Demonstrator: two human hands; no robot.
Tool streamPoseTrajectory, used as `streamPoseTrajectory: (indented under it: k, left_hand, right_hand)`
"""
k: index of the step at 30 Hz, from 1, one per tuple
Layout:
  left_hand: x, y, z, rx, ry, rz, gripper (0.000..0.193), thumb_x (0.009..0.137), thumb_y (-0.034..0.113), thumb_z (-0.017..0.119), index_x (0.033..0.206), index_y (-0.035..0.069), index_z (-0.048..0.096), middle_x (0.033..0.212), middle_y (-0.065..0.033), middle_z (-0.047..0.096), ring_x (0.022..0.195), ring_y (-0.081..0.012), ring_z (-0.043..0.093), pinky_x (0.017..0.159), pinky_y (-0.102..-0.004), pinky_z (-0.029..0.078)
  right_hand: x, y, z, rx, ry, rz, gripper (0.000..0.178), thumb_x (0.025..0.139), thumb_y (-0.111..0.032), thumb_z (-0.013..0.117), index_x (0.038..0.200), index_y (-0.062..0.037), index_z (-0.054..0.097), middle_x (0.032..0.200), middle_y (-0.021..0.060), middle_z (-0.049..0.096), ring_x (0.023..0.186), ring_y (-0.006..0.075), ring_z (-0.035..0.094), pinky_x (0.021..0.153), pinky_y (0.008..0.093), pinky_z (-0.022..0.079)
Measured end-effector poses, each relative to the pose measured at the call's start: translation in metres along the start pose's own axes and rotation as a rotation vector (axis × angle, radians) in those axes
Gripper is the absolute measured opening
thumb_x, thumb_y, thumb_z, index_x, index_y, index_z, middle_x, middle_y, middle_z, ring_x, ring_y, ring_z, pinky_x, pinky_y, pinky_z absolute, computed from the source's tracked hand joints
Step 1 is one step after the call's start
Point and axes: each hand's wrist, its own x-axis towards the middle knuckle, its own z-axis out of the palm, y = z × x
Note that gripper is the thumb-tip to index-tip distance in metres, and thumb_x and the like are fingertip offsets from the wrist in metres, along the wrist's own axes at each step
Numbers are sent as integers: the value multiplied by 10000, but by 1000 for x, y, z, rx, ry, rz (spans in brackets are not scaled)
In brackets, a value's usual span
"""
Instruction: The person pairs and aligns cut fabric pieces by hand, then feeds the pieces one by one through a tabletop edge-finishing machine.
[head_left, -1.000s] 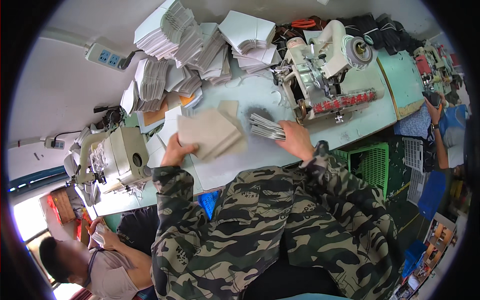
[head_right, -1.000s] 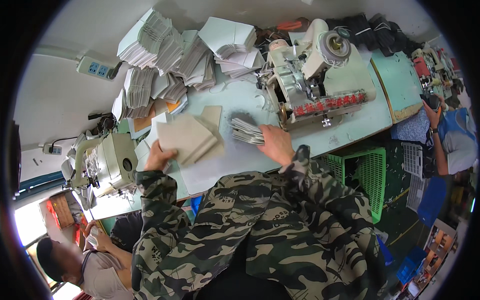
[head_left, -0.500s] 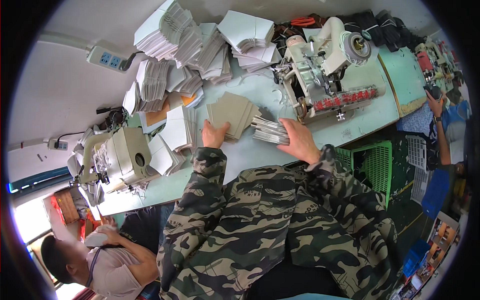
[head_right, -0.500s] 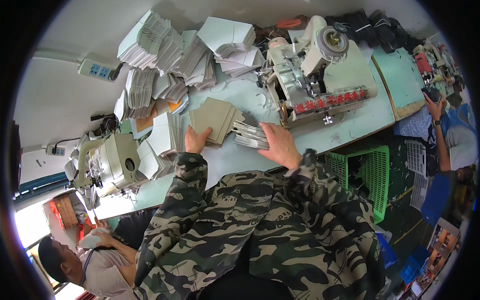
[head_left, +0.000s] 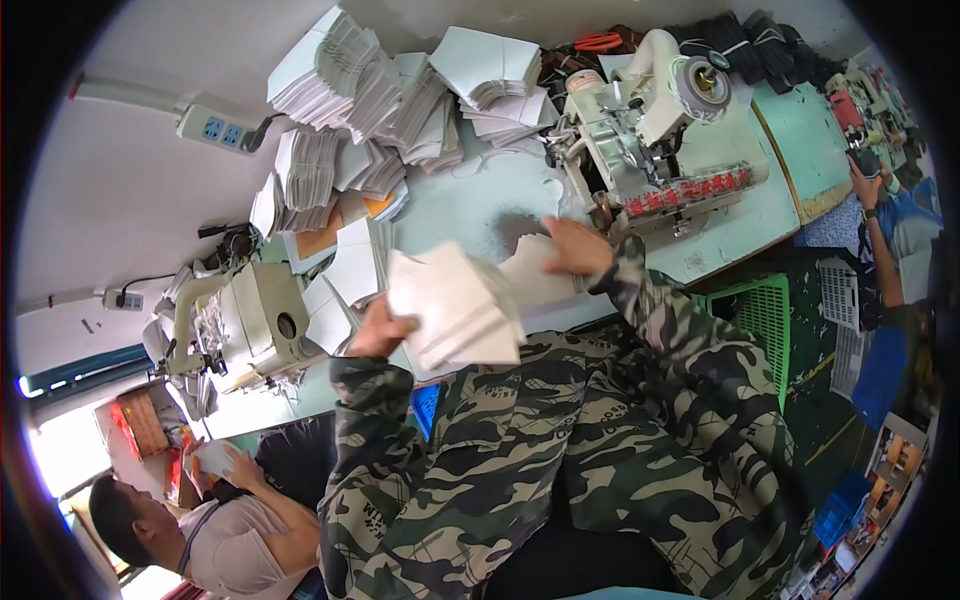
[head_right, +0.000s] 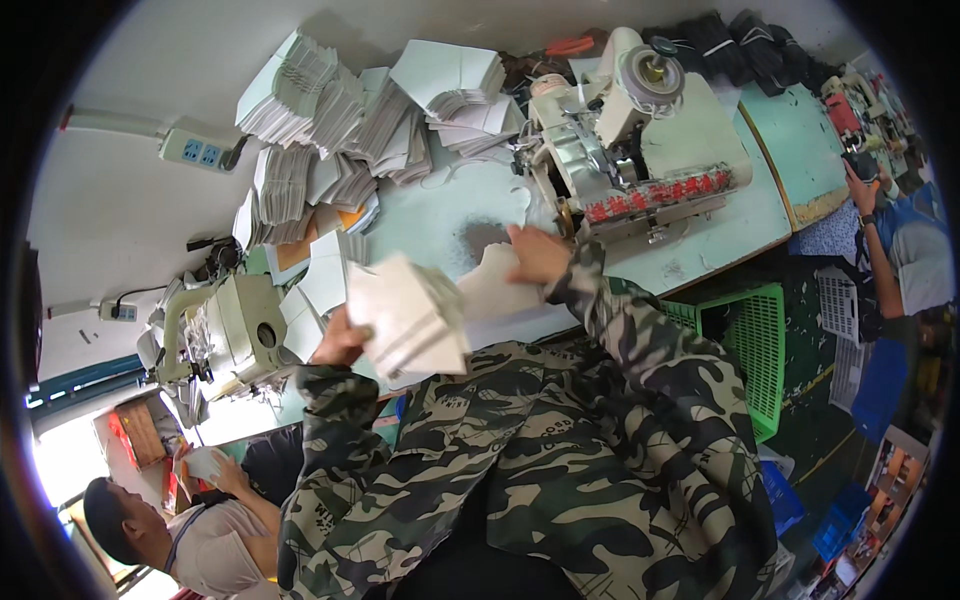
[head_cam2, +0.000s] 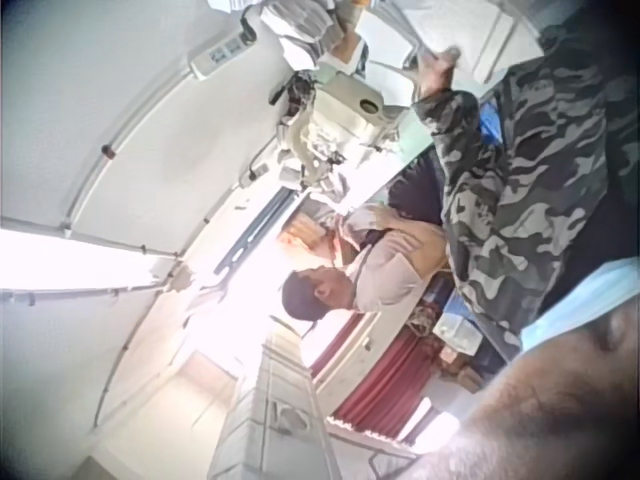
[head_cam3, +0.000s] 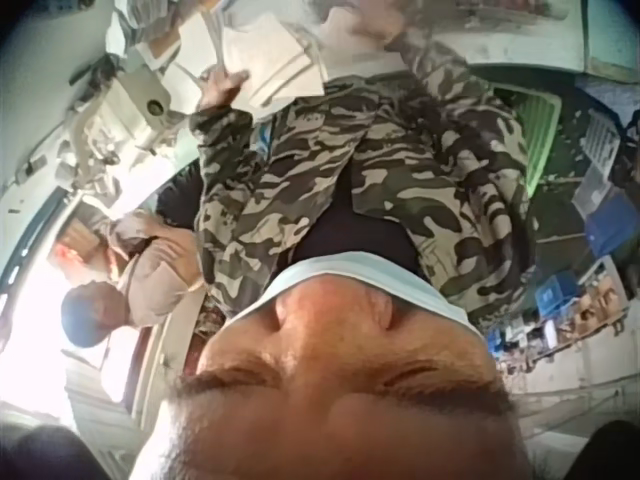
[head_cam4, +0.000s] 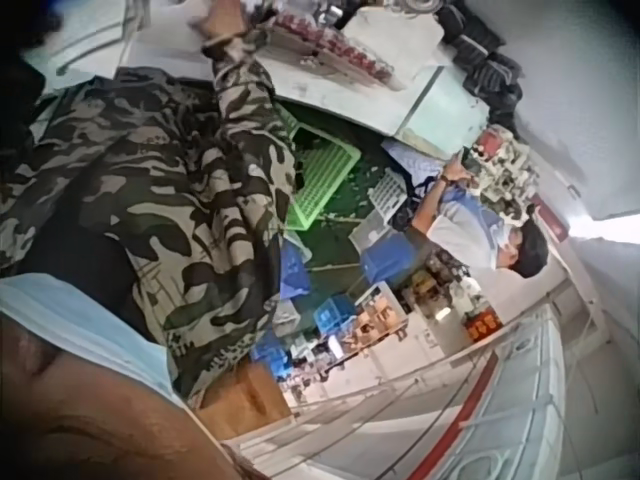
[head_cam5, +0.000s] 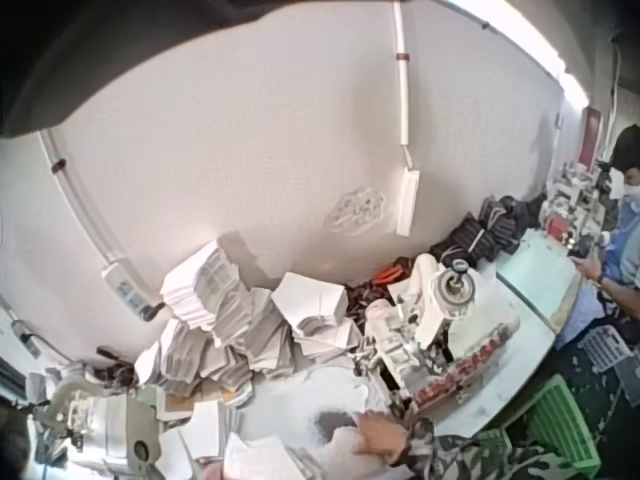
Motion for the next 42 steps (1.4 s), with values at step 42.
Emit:
streamPoseTrajectory:
  k: [42]
  left_hand:
    - [68,-20,119,1454,330,625,981,653,198,843,1461,-4,325,1416,-197,435,1335,-397,387,1107,-524,307]
  right_hand:
    - [-74,-47,-40,23,247,-172,885,652,-266,854,1385,-30,418,1181,178,606,1126,350,570,975,452,419]
